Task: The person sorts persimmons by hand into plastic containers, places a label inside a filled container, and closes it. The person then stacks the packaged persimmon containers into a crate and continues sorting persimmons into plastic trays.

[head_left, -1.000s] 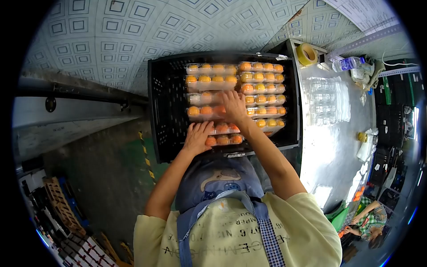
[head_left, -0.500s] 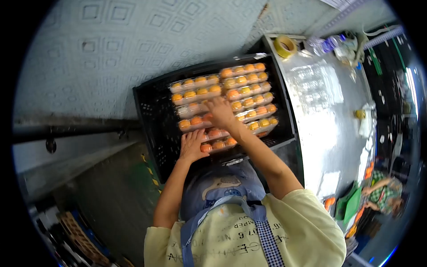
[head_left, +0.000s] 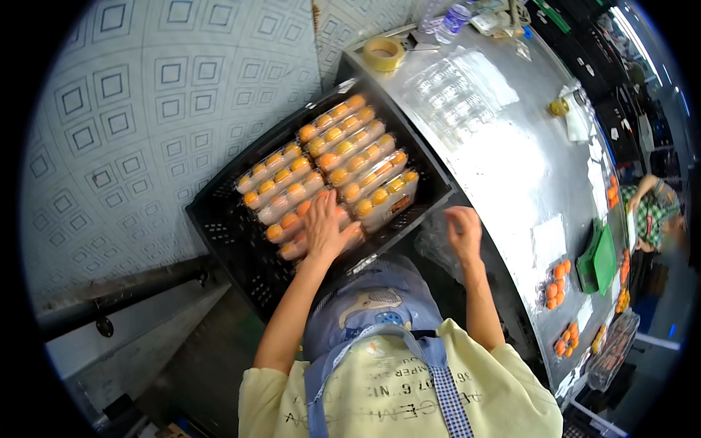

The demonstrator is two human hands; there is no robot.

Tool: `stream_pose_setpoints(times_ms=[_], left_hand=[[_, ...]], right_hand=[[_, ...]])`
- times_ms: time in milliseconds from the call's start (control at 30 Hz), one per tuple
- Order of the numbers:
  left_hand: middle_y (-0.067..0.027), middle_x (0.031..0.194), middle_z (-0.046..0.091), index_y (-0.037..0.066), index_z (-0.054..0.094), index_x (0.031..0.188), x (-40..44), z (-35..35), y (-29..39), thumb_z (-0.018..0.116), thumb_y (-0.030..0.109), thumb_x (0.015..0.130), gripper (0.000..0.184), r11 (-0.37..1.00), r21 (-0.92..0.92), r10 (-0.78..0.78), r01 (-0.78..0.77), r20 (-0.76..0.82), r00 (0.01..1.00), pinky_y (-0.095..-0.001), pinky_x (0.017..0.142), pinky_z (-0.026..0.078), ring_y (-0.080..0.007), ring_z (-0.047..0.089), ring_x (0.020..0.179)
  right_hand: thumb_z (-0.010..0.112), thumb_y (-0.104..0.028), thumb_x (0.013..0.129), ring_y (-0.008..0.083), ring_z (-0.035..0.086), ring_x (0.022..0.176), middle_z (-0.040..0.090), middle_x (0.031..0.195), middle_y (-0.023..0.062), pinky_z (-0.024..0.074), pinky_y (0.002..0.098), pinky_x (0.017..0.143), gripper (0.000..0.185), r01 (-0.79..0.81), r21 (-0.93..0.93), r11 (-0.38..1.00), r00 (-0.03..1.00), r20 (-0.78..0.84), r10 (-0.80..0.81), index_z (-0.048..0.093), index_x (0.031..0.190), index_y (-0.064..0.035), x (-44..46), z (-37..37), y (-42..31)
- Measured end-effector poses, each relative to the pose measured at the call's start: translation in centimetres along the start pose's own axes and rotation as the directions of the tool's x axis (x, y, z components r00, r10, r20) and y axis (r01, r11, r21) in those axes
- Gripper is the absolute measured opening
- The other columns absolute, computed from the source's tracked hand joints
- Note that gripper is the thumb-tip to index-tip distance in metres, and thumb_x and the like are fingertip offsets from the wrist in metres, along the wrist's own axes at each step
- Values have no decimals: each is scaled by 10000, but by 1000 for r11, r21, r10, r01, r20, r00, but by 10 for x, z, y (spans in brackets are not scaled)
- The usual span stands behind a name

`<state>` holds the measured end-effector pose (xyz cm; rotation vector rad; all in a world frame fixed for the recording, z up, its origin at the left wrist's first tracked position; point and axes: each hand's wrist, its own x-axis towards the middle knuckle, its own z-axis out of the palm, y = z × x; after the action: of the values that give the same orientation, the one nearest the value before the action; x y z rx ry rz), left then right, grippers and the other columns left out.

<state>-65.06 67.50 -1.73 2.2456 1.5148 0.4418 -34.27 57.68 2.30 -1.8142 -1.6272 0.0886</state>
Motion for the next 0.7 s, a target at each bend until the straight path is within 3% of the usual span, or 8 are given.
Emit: stream_pose_setpoints(times_ms=[67, 233, 300, 333, 467, 600, 700], left_hand=[[-181, 1436, 333, -8, 262, 1422, 28, 17, 24, 750, 433, 725, 958, 998, 18, 64, -64, 26, 998, -482, 1126, 196, -356, 262, 1356], [-188, 1479, 266, -37, 204, 1436, 59, 81, 36, 786, 385, 693, 1034, 979, 171, 88, -108, 119, 989, -481, 1123, 179, -330, 225, 1384], [-187, 1479, 266, -37, 209, 1434, 56, 98, 34, 806, 348, 676, 1038, 946, 305, 91, -109, 73, 993, -481, 1118, 183, -325, 235, 1379], [-172, 1478, 273, -15, 224, 1435, 56, 92, 40, 821, 297, 661, 1026, 959, 272, 53, -79, 102, 993, -475, 1106, 197, -320, 260, 1363], [-125, 1468, 297, 37, 247, 1439, 57, 91, 44, 819, 271, 669, 988, 961, 274, 14, -42, 103, 995, -462, 1095, 212, -304, 284, 1345], [-119, 1459, 305, 45, 254, 1436, 56, 90, 50, 824, 263, 662, 986, 955, 296, -5, -23, 91, 996, -458, 1093, 215, -299, 278, 1349], [-117, 1450, 320, 61, 273, 1430, 58, 90, 52, 819, 295, 663, 971, 958, 287, -35, 10, 85, 996, -463, 1092, 215, -297, 288, 1341]], right_hand=[[631, 38, 750, 289, 581, 893, 631, 903, 95, 440, 367, 809, 170, -112, -129, 985, 989, -108, 98, 660, 880, -68, -17, -33, 30], [633, -43, 782, 319, 546, 931, 618, 963, 114, 431, 399, 841, 120, -285, -375, 882, 957, -166, 239, 652, 899, -64, -83, -88, 110], [614, -69, 811, 315, 547, 915, 612, 950, 113, 440, 396, 819, 108, -449, -256, 856, 891, -201, 407, 648, 913, -65, -113, -90, 130], [604, -82, 826, 314, 548, 907, 610, 943, 112, 445, 394, 808, 105, -530, -190, 826, 844, -211, 493, 646, 920, -66, -118, -91, 131], [527, -134, 873, 292, 553, 852, 593, 890, 91, 461, 391, 735, 125, -456, -415, 787, 882, -326, 340, 635, 922, -94, -126, -79, 129], [479, -199, 876, 261, 563, 861, 591, 881, 38, 477, 401, 686, 143, -614, -470, 633, 789, -380, 483, 611, 871, -145, -121, -70, 135], [476, -198, 876, 261, 564, 874, 590, 892, 39, 476, 399, 687, 144, -614, -475, 631, 789, -375, 486, 609, 884, -144, -123, -69, 139]])
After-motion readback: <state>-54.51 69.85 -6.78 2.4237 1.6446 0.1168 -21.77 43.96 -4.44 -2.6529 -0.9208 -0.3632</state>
